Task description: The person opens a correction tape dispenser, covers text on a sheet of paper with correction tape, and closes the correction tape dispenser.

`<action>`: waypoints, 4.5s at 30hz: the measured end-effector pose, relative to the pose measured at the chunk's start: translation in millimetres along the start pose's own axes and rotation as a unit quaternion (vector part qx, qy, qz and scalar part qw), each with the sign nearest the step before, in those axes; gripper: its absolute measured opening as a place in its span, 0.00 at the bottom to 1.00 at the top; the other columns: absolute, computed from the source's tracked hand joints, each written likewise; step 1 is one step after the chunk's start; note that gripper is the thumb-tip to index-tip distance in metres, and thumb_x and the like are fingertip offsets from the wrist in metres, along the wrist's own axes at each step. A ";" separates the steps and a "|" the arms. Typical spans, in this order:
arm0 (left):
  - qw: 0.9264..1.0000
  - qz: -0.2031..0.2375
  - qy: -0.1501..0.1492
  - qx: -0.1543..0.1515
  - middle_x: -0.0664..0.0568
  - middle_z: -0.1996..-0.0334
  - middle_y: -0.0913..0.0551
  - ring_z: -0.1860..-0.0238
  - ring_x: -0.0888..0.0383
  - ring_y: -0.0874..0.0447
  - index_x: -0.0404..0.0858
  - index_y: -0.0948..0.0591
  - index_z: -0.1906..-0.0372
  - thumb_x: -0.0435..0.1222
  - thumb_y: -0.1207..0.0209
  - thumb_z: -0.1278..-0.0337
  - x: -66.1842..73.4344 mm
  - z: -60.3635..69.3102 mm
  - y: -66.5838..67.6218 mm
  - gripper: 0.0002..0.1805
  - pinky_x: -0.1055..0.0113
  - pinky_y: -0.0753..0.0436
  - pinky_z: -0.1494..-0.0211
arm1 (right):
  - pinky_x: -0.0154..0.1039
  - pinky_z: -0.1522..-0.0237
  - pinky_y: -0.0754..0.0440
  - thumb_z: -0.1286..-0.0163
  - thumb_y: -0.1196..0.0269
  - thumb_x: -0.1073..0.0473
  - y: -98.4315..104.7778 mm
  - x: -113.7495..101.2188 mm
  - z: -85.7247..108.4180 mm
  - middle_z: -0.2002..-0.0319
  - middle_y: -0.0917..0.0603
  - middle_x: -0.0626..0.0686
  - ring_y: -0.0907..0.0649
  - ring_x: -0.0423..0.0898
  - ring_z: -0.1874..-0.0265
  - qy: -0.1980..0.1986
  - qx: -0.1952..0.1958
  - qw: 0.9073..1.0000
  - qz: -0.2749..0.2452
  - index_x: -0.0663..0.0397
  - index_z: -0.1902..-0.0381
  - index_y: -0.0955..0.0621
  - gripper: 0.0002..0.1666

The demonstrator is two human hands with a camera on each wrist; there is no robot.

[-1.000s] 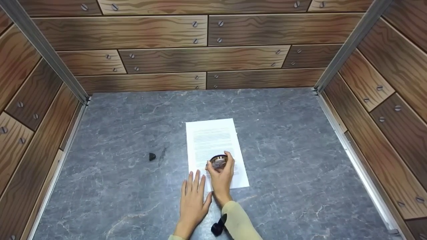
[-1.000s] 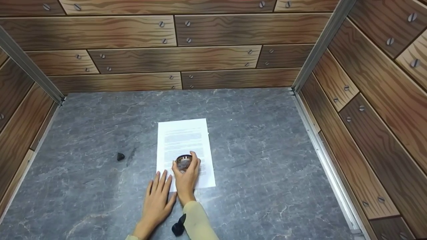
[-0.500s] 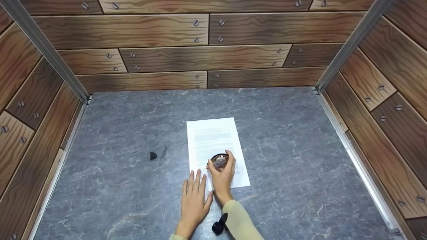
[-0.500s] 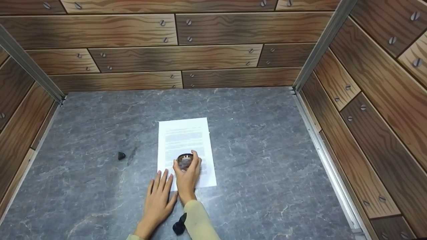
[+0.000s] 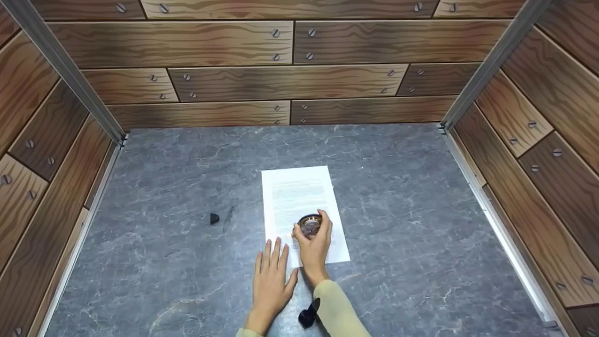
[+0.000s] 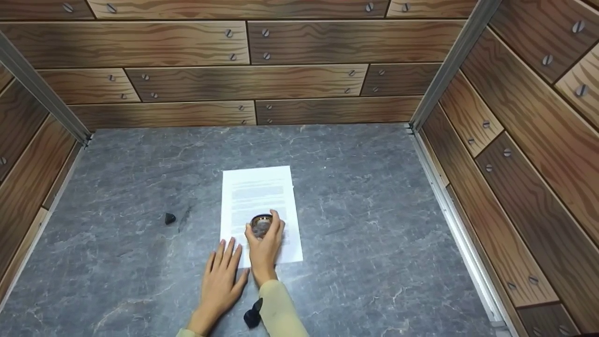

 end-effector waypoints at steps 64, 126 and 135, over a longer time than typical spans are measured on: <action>0.970 0.210 -0.017 0.122 0.38 0.42 0.20 0.38 0.36 0.26 0.27 0.21 0.43 0.32 0.34 0.47 12.9 -38.8 34.8 0.25 0.42 0.26 0.39 | 0.40 0.66 0.13 0.38 0.35 0.74 44.3 -33.8 -7.3 0.54 0.26 0.58 0.17 0.49 0.66 -0.152 0.066 0.950 -0.266 0.63 0.34 0.36 0.37; 0.997 0.061 -0.028 0.023 0.38 0.31 0.30 0.29 0.37 0.37 0.36 0.22 0.38 0.44 0.39 0.39 0.6 -9.4 -4.4 0.27 0.43 0.34 0.31 | 0.48 0.59 0.14 0.42 0.26 0.60 19.0 11.5 0.5 0.44 0.27 0.62 0.20 0.55 0.50 -0.047 0.019 0.998 -0.021 0.63 0.36 0.33 0.40; 0.997 0.068 -0.024 0.041 0.38 0.32 0.28 0.30 0.37 0.35 0.36 0.20 0.40 0.43 0.38 0.42 -0.5 -9.1 -3.7 0.26 0.43 0.33 0.32 | 0.48 0.56 0.15 0.42 0.26 0.60 18.2 4.6 -0.4 0.41 0.27 0.62 0.21 0.56 0.47 -0.015 0.006 1.000 0.014 0.62 0.36 0.32 0.40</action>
Point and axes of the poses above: each hand's wrist, its own z-axis away from the middle knuckle, its own y-axis out of the back of the hand, x = y × z, the point moved 4 cm from there along -z, towards the middle knuckle
